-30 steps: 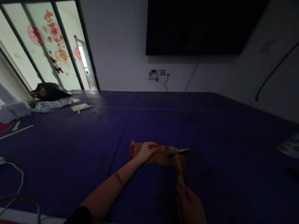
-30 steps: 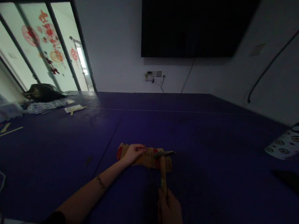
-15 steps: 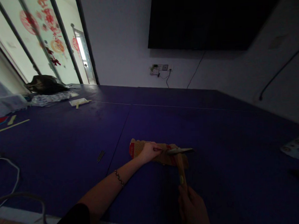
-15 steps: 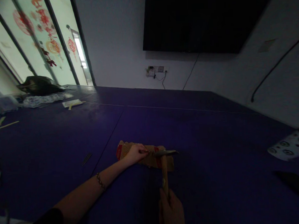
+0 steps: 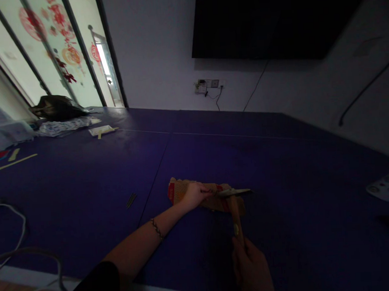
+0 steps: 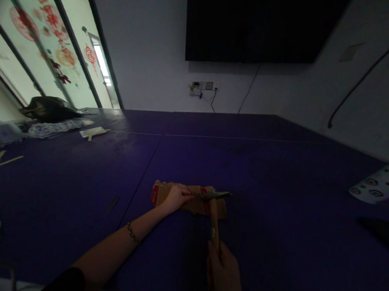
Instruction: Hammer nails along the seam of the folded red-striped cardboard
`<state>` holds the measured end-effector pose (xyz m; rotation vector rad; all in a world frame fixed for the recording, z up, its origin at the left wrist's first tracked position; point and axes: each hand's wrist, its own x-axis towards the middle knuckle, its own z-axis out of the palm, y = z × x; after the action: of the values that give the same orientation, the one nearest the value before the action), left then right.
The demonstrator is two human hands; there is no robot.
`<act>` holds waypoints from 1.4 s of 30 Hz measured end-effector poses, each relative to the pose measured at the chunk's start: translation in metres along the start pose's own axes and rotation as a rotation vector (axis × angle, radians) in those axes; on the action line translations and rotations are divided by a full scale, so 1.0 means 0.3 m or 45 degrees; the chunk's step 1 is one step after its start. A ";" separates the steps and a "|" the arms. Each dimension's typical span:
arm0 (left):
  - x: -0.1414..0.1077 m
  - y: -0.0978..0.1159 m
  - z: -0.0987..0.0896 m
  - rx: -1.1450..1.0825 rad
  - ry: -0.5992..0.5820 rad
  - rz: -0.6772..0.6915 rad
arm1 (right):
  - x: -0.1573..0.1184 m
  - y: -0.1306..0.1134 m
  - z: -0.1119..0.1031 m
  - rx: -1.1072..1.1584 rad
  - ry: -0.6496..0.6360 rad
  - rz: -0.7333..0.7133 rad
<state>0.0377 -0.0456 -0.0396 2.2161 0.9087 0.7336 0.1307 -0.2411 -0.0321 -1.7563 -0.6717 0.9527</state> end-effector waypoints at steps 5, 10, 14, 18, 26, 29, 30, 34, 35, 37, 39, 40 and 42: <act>-0.007 0.018 -0.001 0.195 -0.016 0.012 | 0.011 0.026 -0.004 -0.020 -0.026 -0.029; -0.021 0.046 -0.010 0.354 0.018 -0.026 | 0.027 0.056 -0.016 -0.056 -0.074 -0.038; -0.024 0.049 -0.020 0.471 0.038 -0.049 | 0.032 0.061 -0.017 -0.087 -0.088 -0.049; -0.019 0.034 -0.025 0.483 0.033 -0.088 | 0.033 0.058 -0.018 -0.122 -0.070 -0.080; -0.007 0.013 -0.027 0.487 0.016 -0.021 | 0.009 0.025 -0.009 -0.053 -0.040 -0.047; -0.007 0.014 -0.031 0.494 0.030 0.005 | 0.002 0.017 -0.004 -0.023 -0.025 -0.025; -0.008 0.015 -0.032 0.494 0.033 0.008 | 0.001 0.017 -0.004 -0.025 -0.020 -0.015; -0.013 0.016 -0.035 0.467 0.034 -0.004 | 0.010 0.032 -0.012 -0.057 -0.047 -0.022; -0.013 0.016 -0.035 0.463 0.038 -0.014 | 0.015 0.038 -0.014 -0.062 -0.054 -0.030; -0.014 0.014 -0.035 0.461 0.048 -0.034 | 0.023 0.049 -0.016 -0.068 -0.067 -0.047; -0.015 0.013 -0.035 0.455 0.054 -0.041 | 0.027 0.053 -0.016 -0.078 -0.064 -0.055; -0.015 0.013 -0.035 0.445 0.059 -0.039 | 0.027 0.051 -0.014 -0.079 -0.060 -0.051; -0.017 0.013 -0.033 0.420 0.068 -0.025 | 0.022 0.042 -0.010 -0.062 -0.041 -0.036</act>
<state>0.0297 -0.0484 -0.0316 2.4773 1.1448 0.6756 0.1370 -0.2421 -0.0452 -1.7728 -0.7446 0.9542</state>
